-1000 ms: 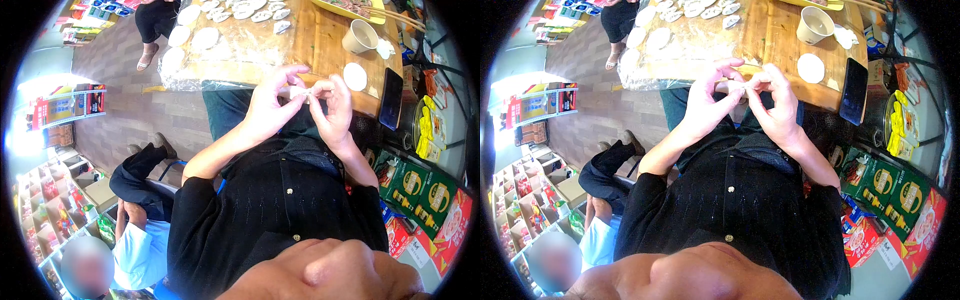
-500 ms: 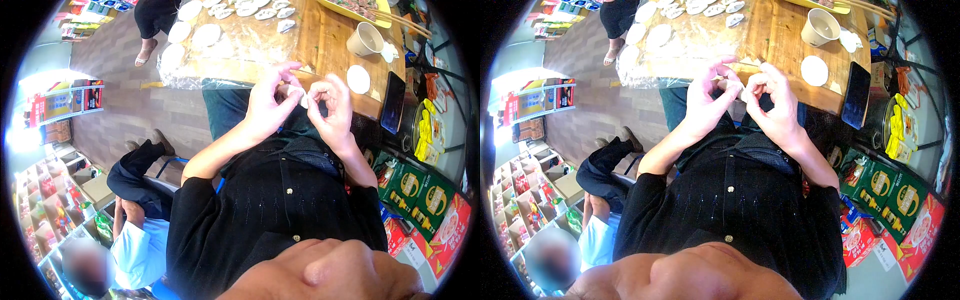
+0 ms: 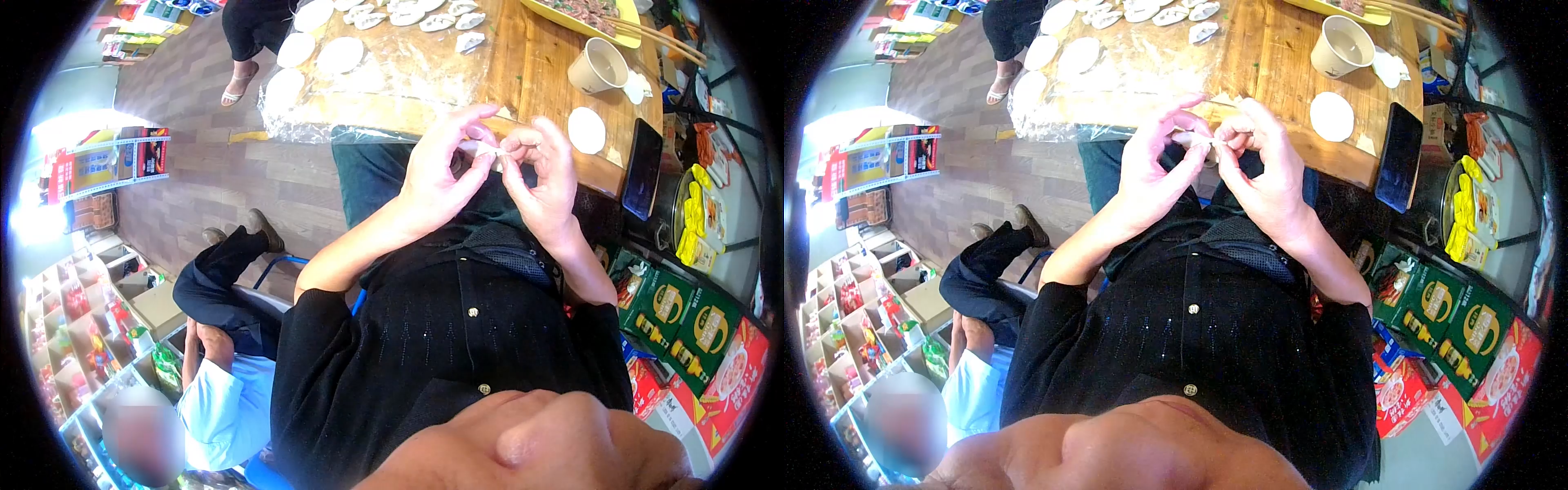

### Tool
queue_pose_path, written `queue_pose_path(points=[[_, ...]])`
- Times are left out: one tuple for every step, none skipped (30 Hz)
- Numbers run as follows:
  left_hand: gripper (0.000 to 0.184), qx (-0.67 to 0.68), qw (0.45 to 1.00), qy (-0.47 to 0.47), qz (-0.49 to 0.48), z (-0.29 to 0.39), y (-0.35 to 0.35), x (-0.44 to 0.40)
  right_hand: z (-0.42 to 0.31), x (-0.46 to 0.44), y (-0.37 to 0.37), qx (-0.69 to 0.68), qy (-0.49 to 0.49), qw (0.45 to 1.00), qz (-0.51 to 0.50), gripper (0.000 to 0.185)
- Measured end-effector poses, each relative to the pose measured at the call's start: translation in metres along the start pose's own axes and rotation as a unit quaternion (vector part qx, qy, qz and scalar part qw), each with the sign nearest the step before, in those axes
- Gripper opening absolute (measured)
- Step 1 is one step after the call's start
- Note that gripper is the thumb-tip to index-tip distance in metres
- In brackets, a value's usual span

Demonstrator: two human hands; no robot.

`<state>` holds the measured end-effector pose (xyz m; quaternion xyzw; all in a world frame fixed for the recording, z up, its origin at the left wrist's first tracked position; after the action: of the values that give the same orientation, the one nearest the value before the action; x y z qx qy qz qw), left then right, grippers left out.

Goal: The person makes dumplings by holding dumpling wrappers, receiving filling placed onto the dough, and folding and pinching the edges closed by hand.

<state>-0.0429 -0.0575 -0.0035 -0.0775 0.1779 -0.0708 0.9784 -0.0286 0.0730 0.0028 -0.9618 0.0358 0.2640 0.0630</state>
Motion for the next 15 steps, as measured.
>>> queue_pose_path(points=[[0.053, 0.057, 0.998, -0.033, 0.008, -0.003, 0.000, 0.001, -0.001, 0.000, -0.001, 0.001, -0.012, 1.000, -0.002, 0.062], [0.053, 0.113, 0.991, -0.065, 0.016, -0.006, 0.000, 0.002, -0.001, 0.000, 0.000, 0.001, -0.012, 1.000, -0.002, 0.062], [0.053, 0.113, 0.991, -0.065, 0.016, -0.005, 0.001, 0.001, -0.002, 0.000, -0.001, -0.003, -0.010, 1.000, 0.001, 0.062], [0.054, 0.134, 0.986, -0.090, 0.036, -0.009, -0.001, 0.001, -0.003, -0.001, -0.001, -0.006, -0.007, 1.000, 0.004, 0.063], [0.054, 0.154, 0.980, -0.115, 0.057, -0.014, -0.003, 0.001, -0.003, -0.001, -0.002, -0.006, -0.008, 1.000, 0.004, 0.063], [0.054, 0.154, 0.980, -0.114, 0.058, -0.015, -0.003, 0.000, -0.003, -0.001, -0.004, 0.006, -0.006, 1.000, 0.001, 0.063], [0.054, 0.174, 0.976, -0.118, 0.061, -0.019, -0.002, 0.000, -0.003, -0.002, -0.004, 0.019, -0.003, 1.000, -0.002, 0.063], [0.053, 0.195, 0.971, -0.123, 0.064, -0.021, -0.002, 0.001, -0.005, -0.001, -0.004, 0.018, -0.004, 1.000, -0.003, 0.063], [0.053, 0.195, 0.971, -0.124, 0.065, -0.021, -0.001, 0.002, -0.008, -0.001, -0.002, -0.007, 0.001, 1.000, -0.014, 0.061], [0.053, 0.166, 0.978, -0.108, 0.068, -0.019, -0.001, 0.002, -0.009, 0.000, 0.000, -0.031, 0.005, 0.999, -0.025, 0.059], [0.052, 0.137, 0.984, -0.092, 0.070, -0.017, -0.002, 0.003, -0.008, 0.001, 0.001, -0.031, 0.006, 0.999, -0.025, 0.059], [0.052, 0.138, 0.984, -0.093, 0.070, -0.018, -0.001, 0.003, -0.010, 0.003, 0.002, -0.015, -0.010, 0.999, -0.034, 0.057], [0.051, 0.106, 0.990, -0.057, 0.069, -0.014, -0.001, 0.003, -0.012, 0.003, 0.004, 0.001, -0.028, 0.999, -0.043, 0.055], [0.050, 0.075, 0.995, -0.021, 0.067, -0.009, -0.001, 0.003, -0.013, 0.003, 0.005, 0.002, -0.028, 0.999, -0.043, 0.055], [0.050, 0.075, 0.995, -0.015, 0.070, -0.008, -0.001, 0.002, -0.013, 0.001, 0.003, 0.006, -0.025, 0.999, -0.024, 0.054]])
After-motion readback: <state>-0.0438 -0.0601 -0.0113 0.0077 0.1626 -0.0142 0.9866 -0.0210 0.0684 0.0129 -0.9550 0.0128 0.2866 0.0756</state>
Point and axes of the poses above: each hand's wrist, its own x-axis away from the middle knuckle, its own y-axis out of the palm, z = x × y, the point moved 9 cm from there along -x, towards the middle knuckle, and after that the axes turned 8 degrees about z, right-handed, at the moved point
